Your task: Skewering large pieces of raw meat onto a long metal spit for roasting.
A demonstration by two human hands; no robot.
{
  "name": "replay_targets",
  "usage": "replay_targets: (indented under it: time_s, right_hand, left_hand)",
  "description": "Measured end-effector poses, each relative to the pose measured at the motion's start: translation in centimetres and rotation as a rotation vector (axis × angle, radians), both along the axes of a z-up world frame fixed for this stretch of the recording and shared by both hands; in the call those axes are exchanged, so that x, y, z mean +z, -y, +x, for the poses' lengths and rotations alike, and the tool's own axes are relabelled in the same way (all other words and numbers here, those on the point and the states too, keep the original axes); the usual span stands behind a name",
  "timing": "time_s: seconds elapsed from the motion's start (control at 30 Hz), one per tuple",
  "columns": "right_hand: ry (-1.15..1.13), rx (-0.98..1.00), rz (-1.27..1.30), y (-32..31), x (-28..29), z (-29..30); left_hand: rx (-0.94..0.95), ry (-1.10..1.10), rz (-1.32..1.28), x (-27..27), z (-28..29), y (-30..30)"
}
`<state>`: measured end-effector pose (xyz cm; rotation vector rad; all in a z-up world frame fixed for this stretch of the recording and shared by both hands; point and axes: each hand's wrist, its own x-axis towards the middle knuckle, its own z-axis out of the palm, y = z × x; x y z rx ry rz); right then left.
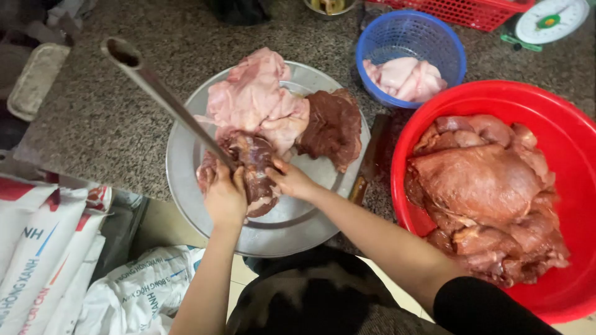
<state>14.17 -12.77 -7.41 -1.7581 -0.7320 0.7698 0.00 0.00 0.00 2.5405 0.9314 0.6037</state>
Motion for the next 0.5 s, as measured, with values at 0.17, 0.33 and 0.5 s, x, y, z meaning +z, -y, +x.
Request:
replay_targets:
  time_s: [0.17,0.33,0.5]
  right_hand:
    - [0.083,0.026,-0.449,3.7,6.6,4.2]
    - [-0.044,-0.068,-0.493,8.0,14.4,8.9]
    - [0.330,-0.098,-0.334,11.5,5.6,17.2]
  left_hand:
    - [0.017,0.010,-0.001,2.7,-0.3,-0.3]
    - [-0.016,0.150,-0.430,5.7,-4.1,-0.1]
    - [0.021,0.194,-0.319,2.7,-10.5,-0.3]
